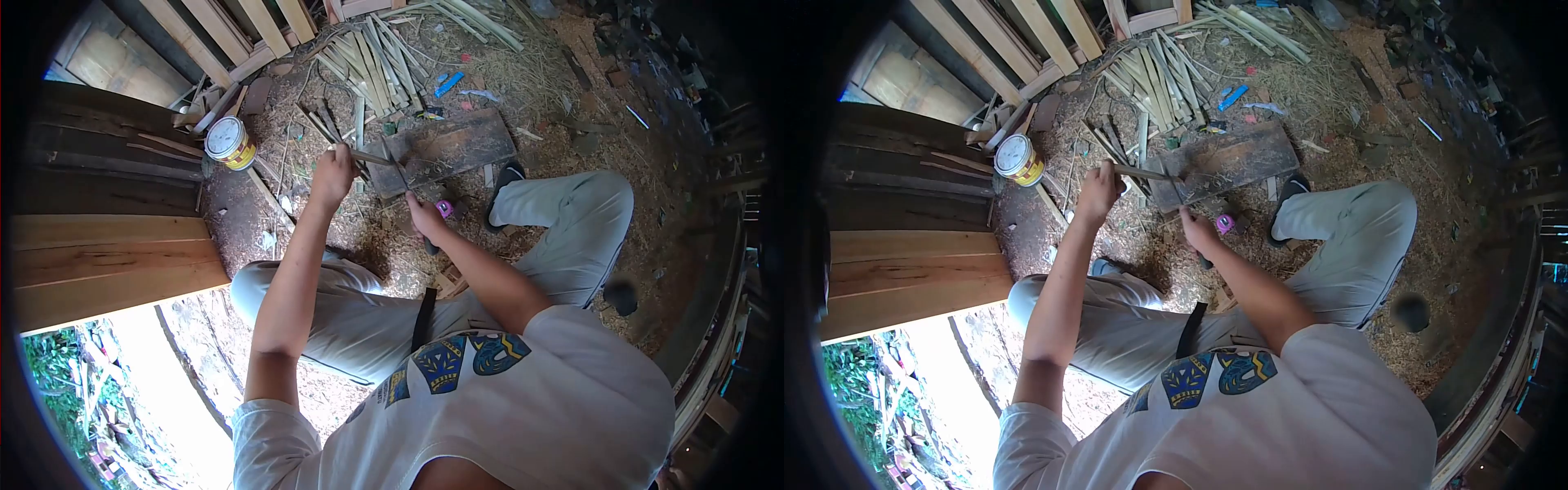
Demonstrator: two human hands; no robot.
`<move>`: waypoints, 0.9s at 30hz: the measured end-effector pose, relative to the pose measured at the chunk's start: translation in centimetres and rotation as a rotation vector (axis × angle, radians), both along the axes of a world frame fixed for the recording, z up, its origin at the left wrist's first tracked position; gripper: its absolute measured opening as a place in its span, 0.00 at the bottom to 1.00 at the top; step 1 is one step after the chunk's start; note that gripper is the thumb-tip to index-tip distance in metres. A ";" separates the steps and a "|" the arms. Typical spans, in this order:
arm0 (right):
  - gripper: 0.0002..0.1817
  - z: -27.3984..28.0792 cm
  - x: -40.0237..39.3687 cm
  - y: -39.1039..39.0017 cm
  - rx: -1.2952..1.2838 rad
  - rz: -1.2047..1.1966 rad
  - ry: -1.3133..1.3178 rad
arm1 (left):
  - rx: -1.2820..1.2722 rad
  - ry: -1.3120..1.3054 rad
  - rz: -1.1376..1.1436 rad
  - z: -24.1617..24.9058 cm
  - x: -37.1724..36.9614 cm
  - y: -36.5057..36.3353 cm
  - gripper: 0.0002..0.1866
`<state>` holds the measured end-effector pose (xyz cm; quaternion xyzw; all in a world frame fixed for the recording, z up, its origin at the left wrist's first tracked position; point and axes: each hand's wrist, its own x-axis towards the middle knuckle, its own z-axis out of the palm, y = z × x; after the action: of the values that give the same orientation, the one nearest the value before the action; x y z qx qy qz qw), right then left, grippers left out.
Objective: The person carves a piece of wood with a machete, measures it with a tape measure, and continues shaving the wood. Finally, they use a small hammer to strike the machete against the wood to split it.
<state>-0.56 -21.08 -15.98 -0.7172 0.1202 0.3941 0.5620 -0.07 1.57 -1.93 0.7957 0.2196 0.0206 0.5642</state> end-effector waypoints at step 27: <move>0.43 -6.7 1.4 -4.3 -0.352 0.229 -0.036 | 0.212 0.176 -0.191 0.4 0.0 2.4 0.36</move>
<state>0.86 -25.39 -22.66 -0.8203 0.0946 0.4154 0.3815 -0.08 3.99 -1.53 0.8668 0.1880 -0.0802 0.4548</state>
